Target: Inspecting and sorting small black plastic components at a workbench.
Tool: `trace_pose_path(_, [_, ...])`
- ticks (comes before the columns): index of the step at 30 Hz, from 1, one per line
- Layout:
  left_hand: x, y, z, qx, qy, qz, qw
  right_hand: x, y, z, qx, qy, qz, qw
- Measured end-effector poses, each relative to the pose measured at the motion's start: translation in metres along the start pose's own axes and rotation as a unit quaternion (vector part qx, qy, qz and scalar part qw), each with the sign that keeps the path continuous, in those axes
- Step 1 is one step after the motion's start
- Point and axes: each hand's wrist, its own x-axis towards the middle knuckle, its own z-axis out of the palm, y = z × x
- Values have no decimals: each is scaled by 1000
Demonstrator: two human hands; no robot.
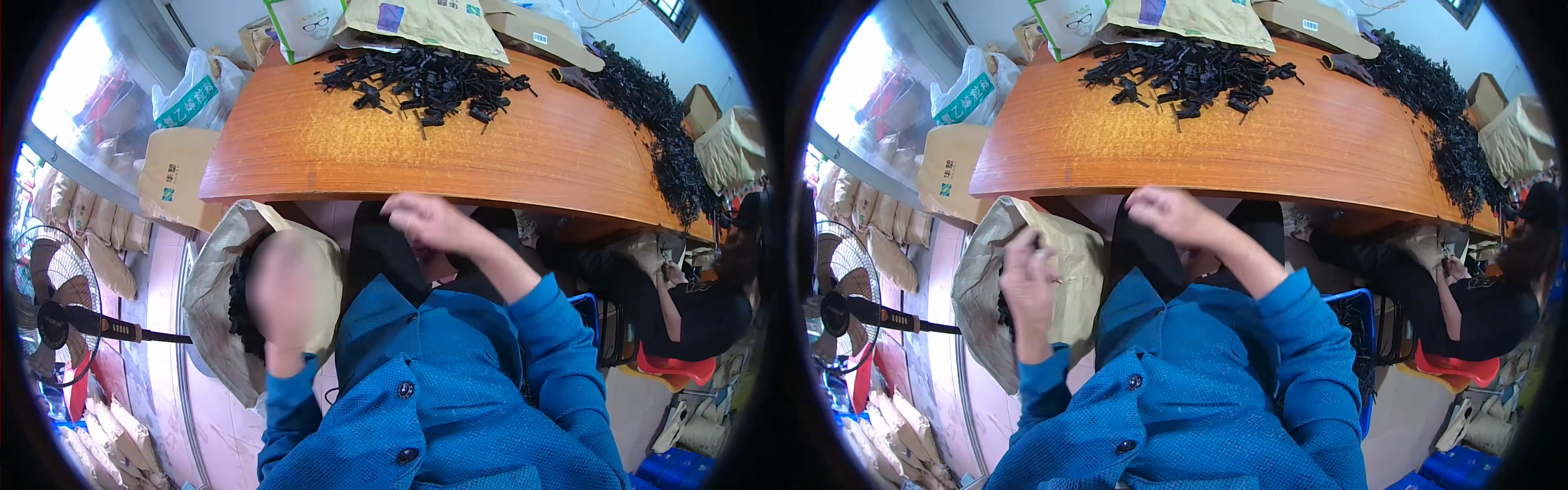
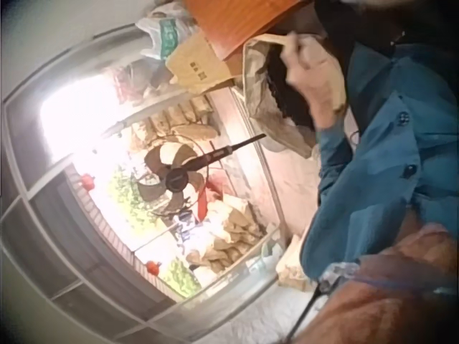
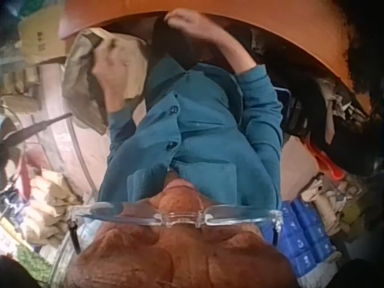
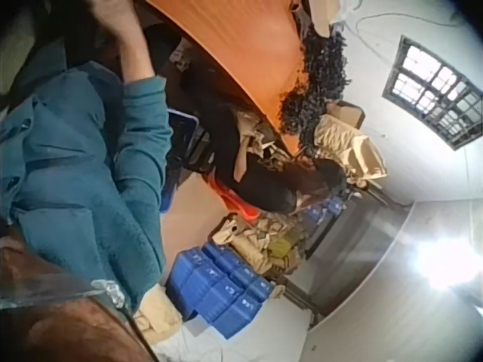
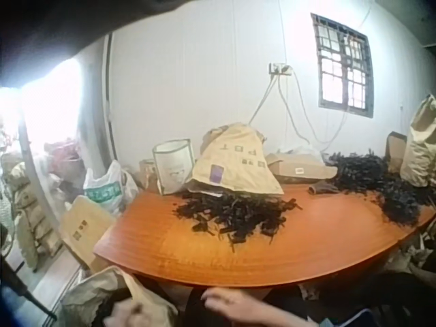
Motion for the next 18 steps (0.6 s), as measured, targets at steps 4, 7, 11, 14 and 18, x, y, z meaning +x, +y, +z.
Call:
trace_pose_path(4, [8,-39,-68,125,45,-54,990,49,47,-68,-366,263,3,893])
trace_pose_path(7, [0,-69,-84,205,22,-66,976,67,56,-98,-469,291,36,833])
trace_pose_path(11, [-9,-90,-82,364,-76,-79,925,82,57,-112,-538,250,20,805])
trace_pose_path(14, [-7,-83,-78,345,-62,-74,934,97,60,-118,-552,223,21,803])
trace_pose_path(18, [-1,-72,-70,251,38,-34,966,116,74,-137,-557,183,66,807])
